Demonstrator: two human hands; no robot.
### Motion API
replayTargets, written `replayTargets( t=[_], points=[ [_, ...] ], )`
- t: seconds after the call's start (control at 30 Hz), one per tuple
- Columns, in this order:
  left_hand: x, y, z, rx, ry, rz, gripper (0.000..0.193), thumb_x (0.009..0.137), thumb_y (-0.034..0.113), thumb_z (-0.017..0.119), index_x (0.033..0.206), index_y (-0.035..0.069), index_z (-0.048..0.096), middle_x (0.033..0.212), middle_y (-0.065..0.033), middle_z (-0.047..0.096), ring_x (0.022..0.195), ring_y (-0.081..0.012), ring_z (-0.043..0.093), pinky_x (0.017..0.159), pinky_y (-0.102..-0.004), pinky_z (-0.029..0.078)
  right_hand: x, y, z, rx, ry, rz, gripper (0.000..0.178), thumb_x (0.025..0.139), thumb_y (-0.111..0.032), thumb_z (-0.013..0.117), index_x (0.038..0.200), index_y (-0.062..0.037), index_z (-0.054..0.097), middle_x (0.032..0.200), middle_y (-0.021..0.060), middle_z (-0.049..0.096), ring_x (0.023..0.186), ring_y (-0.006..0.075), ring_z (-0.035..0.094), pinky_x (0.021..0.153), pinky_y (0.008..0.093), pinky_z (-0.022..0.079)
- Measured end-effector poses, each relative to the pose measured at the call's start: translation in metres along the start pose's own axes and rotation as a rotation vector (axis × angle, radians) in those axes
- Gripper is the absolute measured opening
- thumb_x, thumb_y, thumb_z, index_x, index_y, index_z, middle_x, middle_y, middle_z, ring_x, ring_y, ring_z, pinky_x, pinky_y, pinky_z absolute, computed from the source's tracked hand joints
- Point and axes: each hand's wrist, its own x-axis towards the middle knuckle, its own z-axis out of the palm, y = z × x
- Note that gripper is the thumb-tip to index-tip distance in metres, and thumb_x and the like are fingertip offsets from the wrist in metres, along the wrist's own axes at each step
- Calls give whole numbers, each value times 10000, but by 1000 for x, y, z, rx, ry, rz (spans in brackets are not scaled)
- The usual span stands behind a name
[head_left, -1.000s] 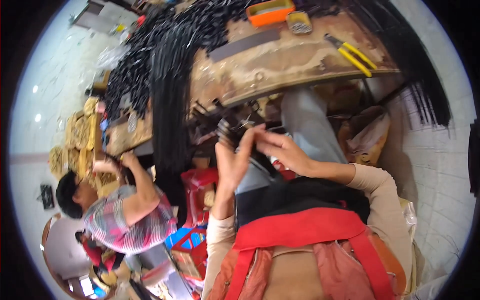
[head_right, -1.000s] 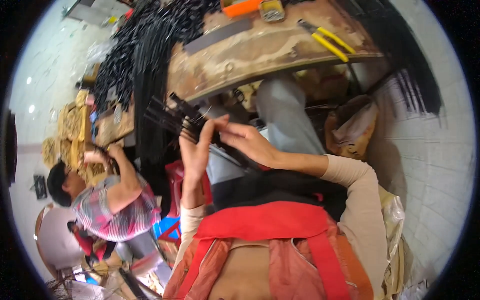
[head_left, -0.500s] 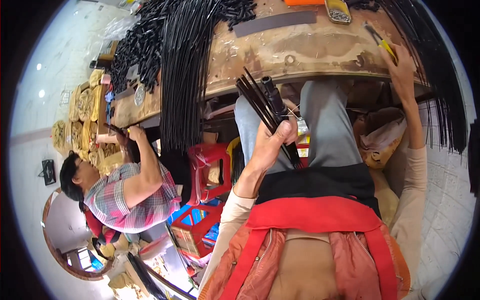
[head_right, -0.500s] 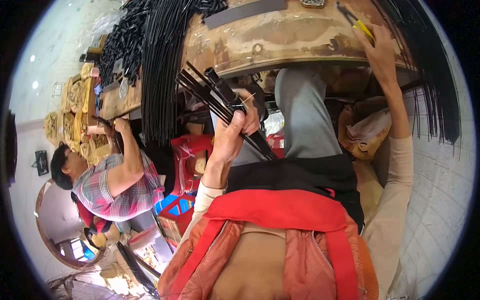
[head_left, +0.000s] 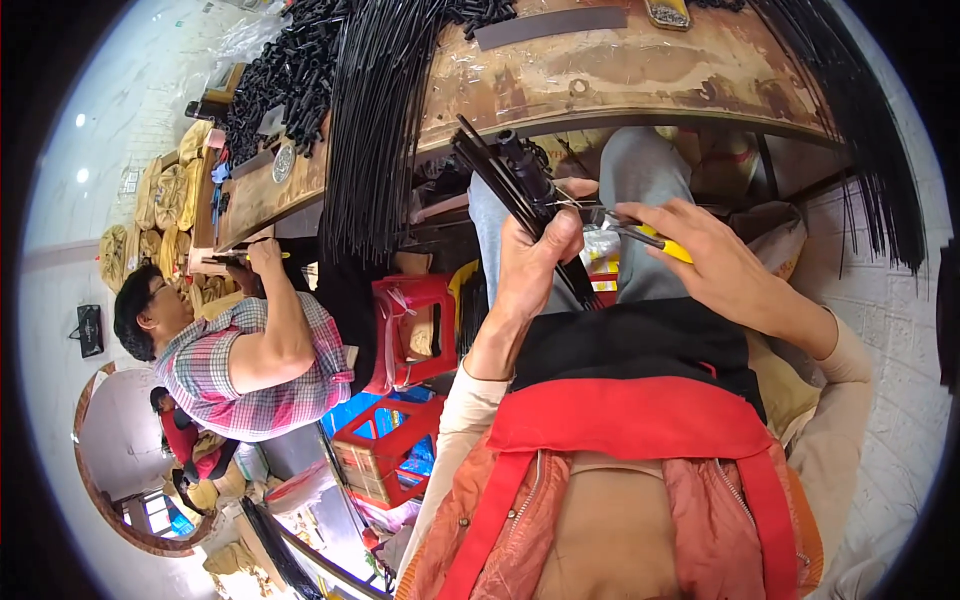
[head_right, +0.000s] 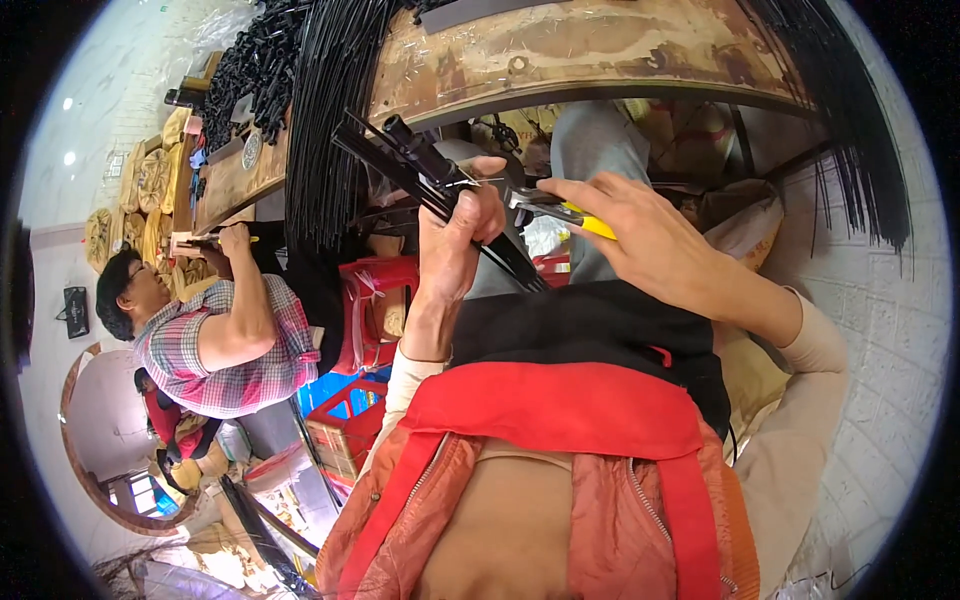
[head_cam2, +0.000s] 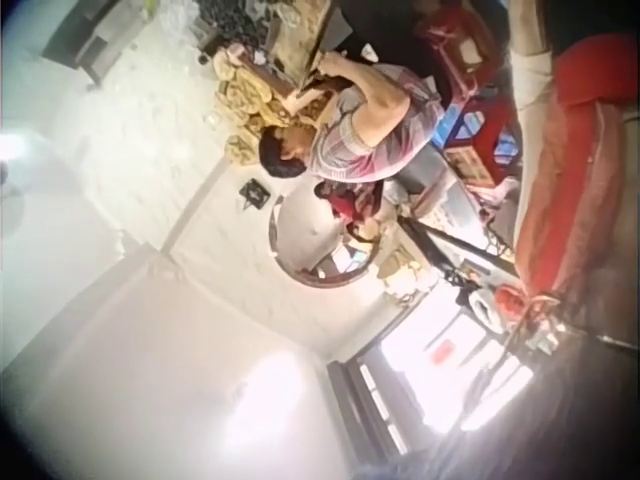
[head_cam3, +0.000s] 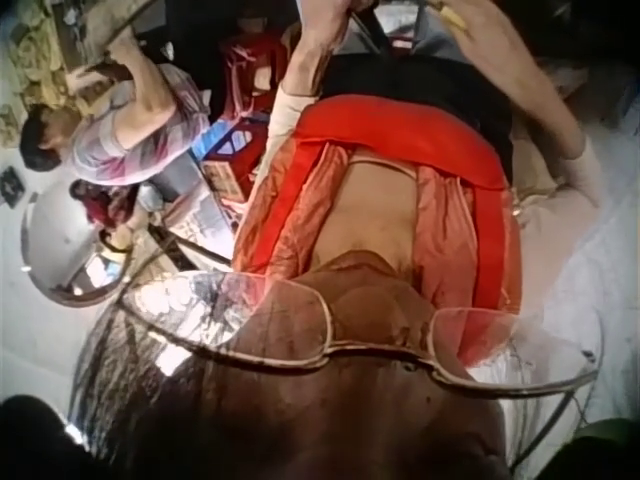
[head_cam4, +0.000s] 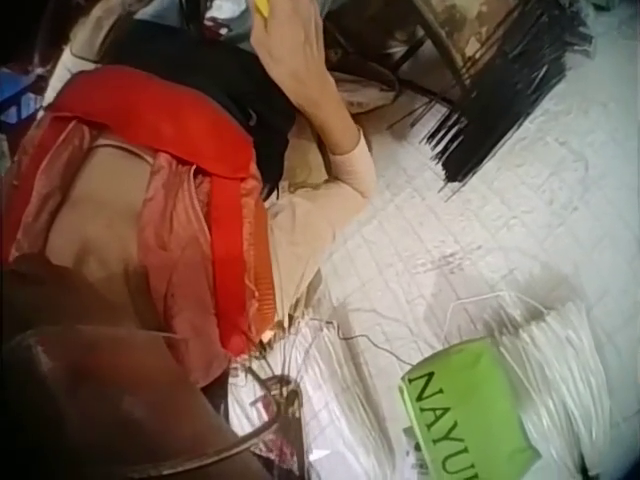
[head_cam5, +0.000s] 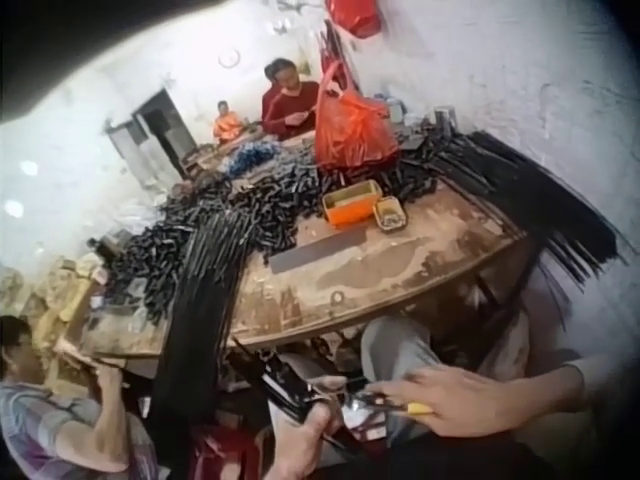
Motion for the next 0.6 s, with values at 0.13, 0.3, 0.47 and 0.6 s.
replayTargets(
  t=[0.13, 0.3, 0.47, 0.6],
  points=[
    [-1, 0, 1, 18, -34, -19, 524, 908, 362, 659, 1194, -66, 561, 646, 59, 428, 560, -44, 363, 515, -208, 265, 3, 0, 2, -23, 97, -85, 498, 865, -4, 573, 1348, -98, 492, 1037, 159, 542, 970, 353, 533, 858, 404, 436],
    [1, 2, 1, 1, -81, -41, 500, 922, 327, 648, 1227, -57, 549, 665, 60, 426, 576, -46, 366, 521, -210, 278, 1, -2, 5, -47, 114, -60, 546, 828, 18, 593, 1352, -102, 493, 987, 151, 531, 935, 337, 537, 830, 400, 441],
    [6, 2, 3, 45, -6, -61, 482, 928, 299, 644, 1252, -44, 544, 666, 63, 426, 579, -44, 370, 522, -208, 281, -2, -5, -6, -411, 244, -137, 613, 756, 61, 592, 1335, -126, 521, 872, 146, 479, 838, 329, 531, 752, 409, 440],
    [8, -1, 5, 54, -44, -60, 472, 938, 283, 632, 1272, -36, 536, 667, 65, 425, 584, -40, 376, 524, -200, 288, 9, -1, -5, -230, 270, -84, 624, 757, 66, 601, 1339, -141, 516, 886, 125, 505, 836, 307, 543, 758, 393, 468]
  ],
)
